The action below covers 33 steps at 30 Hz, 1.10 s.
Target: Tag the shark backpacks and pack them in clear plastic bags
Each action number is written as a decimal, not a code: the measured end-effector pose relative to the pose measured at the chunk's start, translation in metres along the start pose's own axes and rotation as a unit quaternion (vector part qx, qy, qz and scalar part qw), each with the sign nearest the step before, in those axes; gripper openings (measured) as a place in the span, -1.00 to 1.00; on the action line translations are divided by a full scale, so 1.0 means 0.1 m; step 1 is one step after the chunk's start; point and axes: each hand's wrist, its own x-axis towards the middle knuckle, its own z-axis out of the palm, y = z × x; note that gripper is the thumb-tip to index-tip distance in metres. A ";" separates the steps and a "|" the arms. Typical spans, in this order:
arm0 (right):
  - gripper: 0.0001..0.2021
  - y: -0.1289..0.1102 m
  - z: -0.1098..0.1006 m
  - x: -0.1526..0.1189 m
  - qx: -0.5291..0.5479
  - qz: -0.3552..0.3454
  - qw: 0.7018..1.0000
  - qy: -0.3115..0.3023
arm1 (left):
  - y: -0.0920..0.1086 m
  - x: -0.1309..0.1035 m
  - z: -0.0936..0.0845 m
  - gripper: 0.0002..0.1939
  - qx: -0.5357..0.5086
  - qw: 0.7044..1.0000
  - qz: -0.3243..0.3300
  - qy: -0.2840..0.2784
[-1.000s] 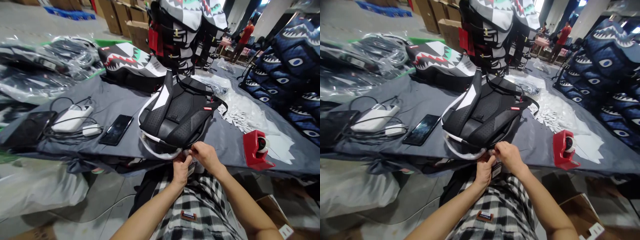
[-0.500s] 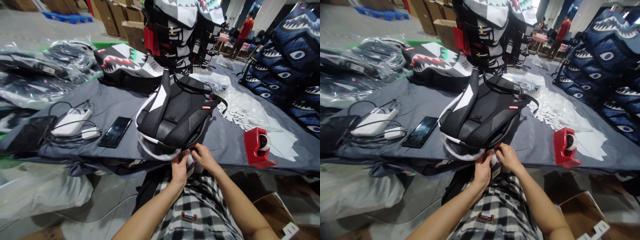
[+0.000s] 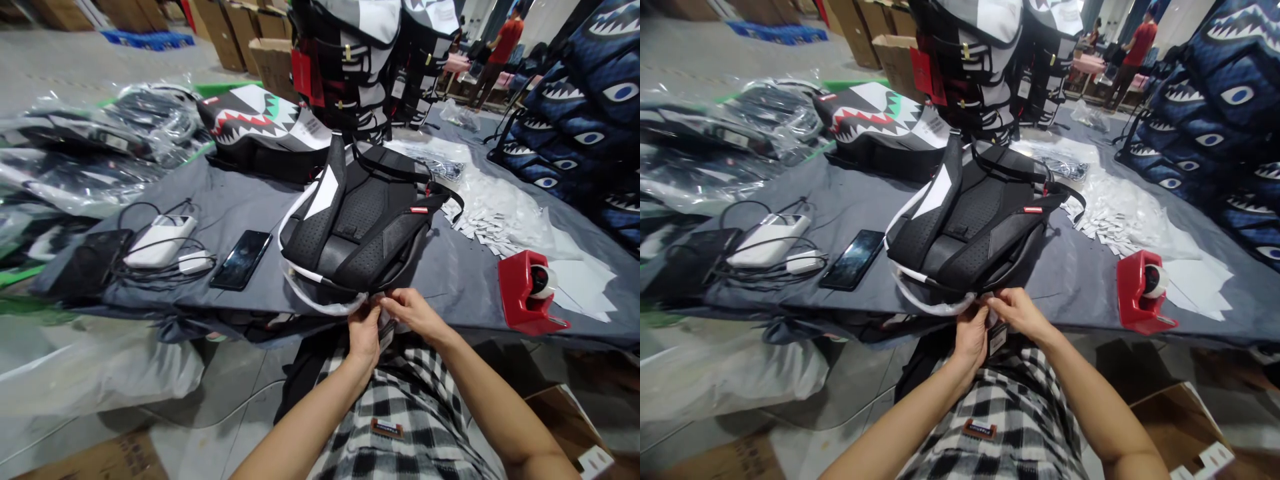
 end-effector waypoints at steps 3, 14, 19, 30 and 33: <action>-0.34 -0.01 -0.06 0.10 0.006 0.019 0.997 -0.069 | 0.01 -0.03 -0.03 -0.52 0.028 1.000 -0.003 -0.011; -0.70 -0.05 0.33 -0.24 -0.410 -0.420 0.798 0.136 | 0.73 -0.29 -1.16 -0.42 0.558 0.582 0.552 -0.213; -0.58 0.06 0.50 -0.15 -0.482 -0.434 0.755 0.096 | 0.74 0.11 -1.23 -0.37 0.607 0.452 0.626 -0.191; -0.72 0.16 0.51 0.08 -0.512 -0.403 0.748 0.124 | 0.91 0.50 -1.04 -0.76 0.587 0.478 0.590 -0.282; -0.85 0.12 0.48 0.06 -0.544 -0.380 0.736 0.131 | 0.99 0.29 -0.81 -0.79 0.608 0.465 0.568 -0.302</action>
